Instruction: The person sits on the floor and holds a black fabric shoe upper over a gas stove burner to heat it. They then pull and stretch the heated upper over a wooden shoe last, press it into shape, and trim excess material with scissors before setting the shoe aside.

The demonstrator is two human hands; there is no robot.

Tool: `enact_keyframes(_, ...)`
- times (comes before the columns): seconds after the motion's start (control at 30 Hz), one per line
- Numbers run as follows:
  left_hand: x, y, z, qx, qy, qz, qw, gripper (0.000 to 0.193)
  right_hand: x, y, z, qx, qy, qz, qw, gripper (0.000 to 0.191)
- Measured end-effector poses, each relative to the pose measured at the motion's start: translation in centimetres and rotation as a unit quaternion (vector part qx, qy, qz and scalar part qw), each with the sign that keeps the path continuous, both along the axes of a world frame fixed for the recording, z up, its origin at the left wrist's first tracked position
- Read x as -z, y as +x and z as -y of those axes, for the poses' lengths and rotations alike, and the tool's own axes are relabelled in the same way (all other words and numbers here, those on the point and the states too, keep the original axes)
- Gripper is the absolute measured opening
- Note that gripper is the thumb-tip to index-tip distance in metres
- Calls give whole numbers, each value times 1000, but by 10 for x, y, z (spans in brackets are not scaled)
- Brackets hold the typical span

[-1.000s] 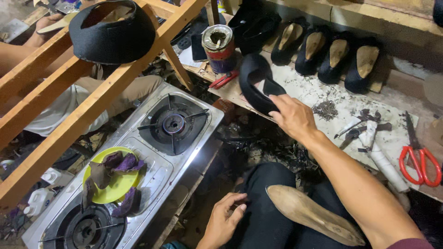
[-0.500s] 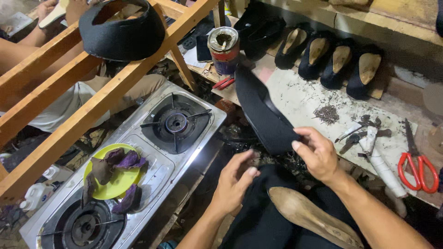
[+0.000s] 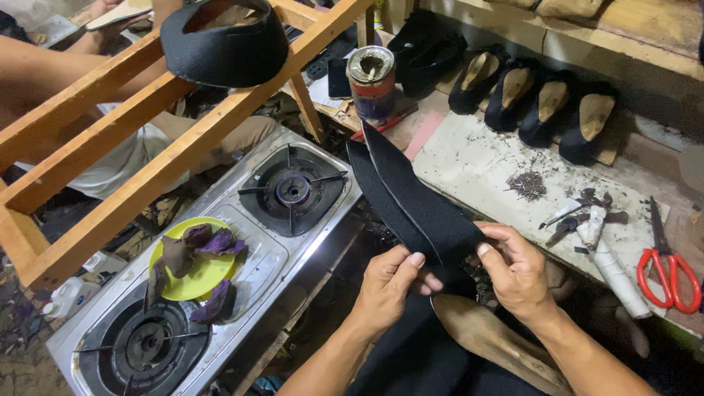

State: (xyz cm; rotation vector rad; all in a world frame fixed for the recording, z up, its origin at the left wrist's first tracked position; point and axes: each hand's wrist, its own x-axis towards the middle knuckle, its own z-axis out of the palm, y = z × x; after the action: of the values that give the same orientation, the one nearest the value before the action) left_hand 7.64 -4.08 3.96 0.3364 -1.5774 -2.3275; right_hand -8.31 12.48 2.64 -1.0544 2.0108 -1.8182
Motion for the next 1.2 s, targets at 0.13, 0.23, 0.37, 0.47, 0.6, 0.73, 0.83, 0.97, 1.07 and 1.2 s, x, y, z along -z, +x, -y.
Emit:
enact_keyframes(0.13, 0, 7, 6, -30, -23, -42, 998, 26, -10, 9, 7, 23, 11, -92, 995, 23)
enact_keyframes(0.23, 9, 13, 13, -46, -15, -70, 996, 30, -16, 8, 7, 40, 7, -122, 992, 22)
enact_keyframes(0.37, 35, 25, 28, -78, 126, -161, 976, 28, -22, -4, -3, 97, -11, 15, 995, 27)
enact_keyframes(0.47, 52, 32, 42, -47, 287, -332, 898, 30, -25, -12, -13, 77, -85, -15, 993, 23)
enact_keyframes(0.6, 62, 39, 49, -209, 463, -111, 854, 39, -28, -15, -22, 95, -53, -47, 993, 24)
enact_keyframes(0.73, 62, 43, 47, -97, 474, -207, 850, 37, -33, -6, -22, 112, -33, -74, 990, 26)
enact_keyframes(0.83, 63, 43, 46, -104, 478, -203, 848, 37, -41, 7, -21, 120, -1, -154, 981, 25)
enact_keyframes(0.97, 68, 43, 48, -98, 477, -215, 847, 34, -55, 29, -24, 142, 56, -337, 929, 22)
enact_keyframes(1.07, 74, 44, 47, -111, 486, -191, 845, 35, -60, 45, -26, 158, 71, -296, 939, 21)
enact_keyframes(1.2, 83, 45, 45, -74, 475, -189, 856, 40, -61, 57, -24, 103, 14, -346, 933, 23)
